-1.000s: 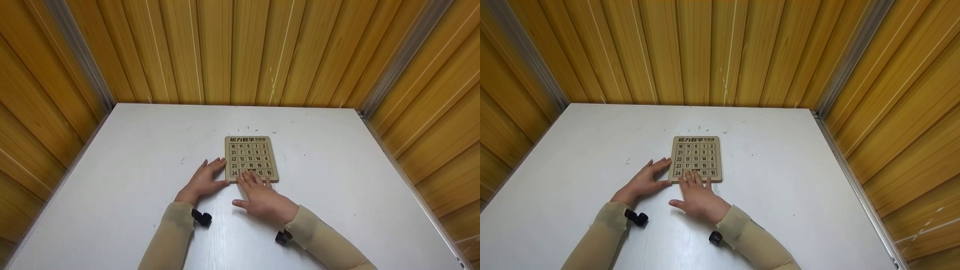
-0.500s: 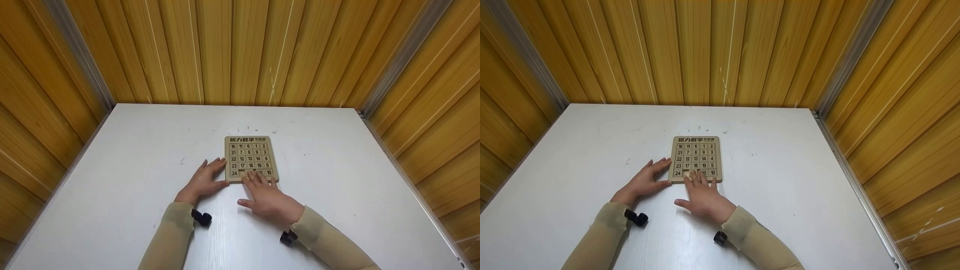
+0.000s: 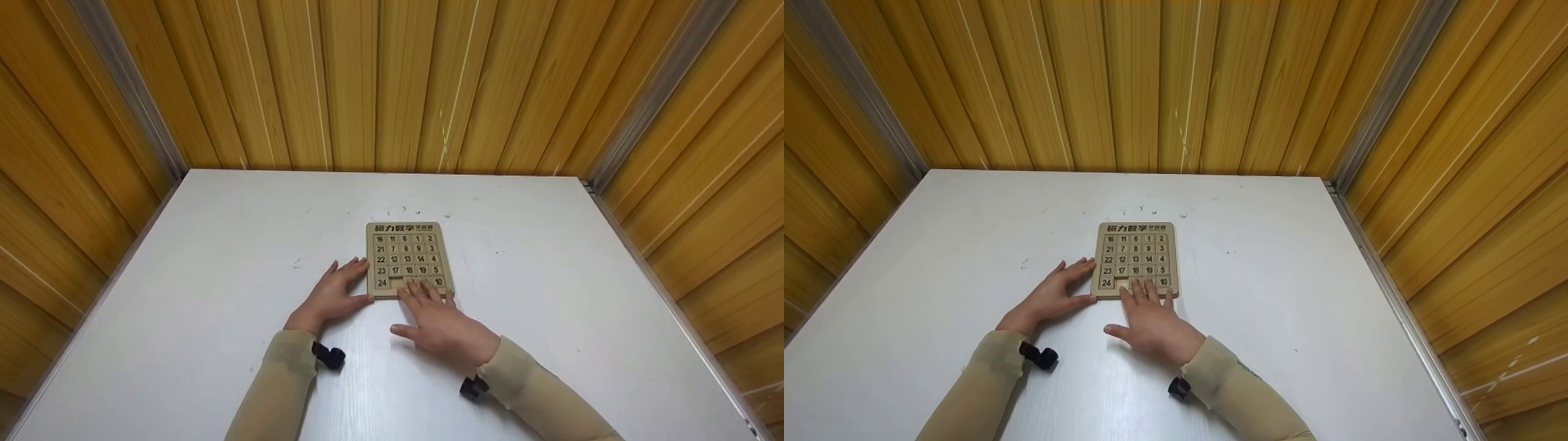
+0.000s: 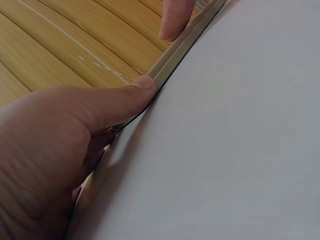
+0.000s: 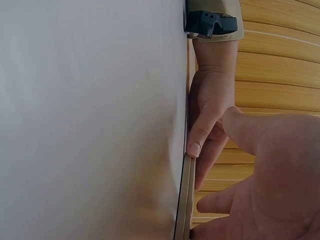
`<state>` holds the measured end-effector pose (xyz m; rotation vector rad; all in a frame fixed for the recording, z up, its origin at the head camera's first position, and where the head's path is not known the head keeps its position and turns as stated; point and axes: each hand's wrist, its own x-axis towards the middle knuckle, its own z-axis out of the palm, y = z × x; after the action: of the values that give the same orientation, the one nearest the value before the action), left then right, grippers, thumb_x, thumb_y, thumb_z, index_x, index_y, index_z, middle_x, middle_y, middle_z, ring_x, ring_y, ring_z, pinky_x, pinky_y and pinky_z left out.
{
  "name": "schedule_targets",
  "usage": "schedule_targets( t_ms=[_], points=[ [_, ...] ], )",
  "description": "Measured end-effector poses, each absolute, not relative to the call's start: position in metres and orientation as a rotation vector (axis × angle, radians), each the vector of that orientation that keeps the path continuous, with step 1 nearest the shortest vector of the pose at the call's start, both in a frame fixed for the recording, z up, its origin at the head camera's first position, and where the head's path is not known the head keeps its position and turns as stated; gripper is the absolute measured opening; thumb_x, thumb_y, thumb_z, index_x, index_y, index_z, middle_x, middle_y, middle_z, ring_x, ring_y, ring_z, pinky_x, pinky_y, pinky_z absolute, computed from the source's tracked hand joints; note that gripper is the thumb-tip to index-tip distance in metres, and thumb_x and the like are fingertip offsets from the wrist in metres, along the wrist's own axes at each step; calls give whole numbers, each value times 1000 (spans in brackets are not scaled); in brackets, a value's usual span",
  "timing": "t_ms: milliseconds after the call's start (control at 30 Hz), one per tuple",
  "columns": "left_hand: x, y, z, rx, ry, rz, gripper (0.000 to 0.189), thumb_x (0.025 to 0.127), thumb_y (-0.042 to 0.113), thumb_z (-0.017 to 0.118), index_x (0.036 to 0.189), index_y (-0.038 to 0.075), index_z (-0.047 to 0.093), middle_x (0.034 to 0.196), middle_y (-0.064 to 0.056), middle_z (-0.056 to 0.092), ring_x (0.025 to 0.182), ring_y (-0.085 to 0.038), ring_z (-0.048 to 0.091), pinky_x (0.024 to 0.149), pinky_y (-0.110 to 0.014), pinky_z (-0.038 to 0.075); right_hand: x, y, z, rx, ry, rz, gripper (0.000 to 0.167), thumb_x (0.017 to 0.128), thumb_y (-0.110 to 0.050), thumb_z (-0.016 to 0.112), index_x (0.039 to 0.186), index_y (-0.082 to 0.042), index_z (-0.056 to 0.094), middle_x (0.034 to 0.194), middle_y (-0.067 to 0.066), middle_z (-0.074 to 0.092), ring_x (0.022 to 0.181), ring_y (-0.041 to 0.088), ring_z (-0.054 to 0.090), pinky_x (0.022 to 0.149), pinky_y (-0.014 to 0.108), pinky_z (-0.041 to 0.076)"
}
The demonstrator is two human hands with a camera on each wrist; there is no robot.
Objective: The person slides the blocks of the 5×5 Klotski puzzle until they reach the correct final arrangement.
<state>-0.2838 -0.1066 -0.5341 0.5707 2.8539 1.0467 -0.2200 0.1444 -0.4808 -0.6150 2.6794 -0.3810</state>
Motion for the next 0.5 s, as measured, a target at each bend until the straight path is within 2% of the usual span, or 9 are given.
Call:
schedule_targets(
  t_ms=[233,500],
  points=[
    [-283,-106,-534,551,2838,1065,77,89,36,79,155,12,46,163,-8,44,156,-25,34,135,-47,8,-223,135,-480,-635,2675,-418,88,100,-67,45,167,-19,13,175,8,-4,162,34,-9,129,66,-5],
    [-285,-106,-536,595,2858,1038,78,90,36,78,156,11,45,162,-7,44,156,-26,34,135,-48,8,-229,117,-481,-645,2668,-397,88,100,-68,44,167,-18,16,174,10,-7,162,37,-8,127,69,-5]
  ],
)
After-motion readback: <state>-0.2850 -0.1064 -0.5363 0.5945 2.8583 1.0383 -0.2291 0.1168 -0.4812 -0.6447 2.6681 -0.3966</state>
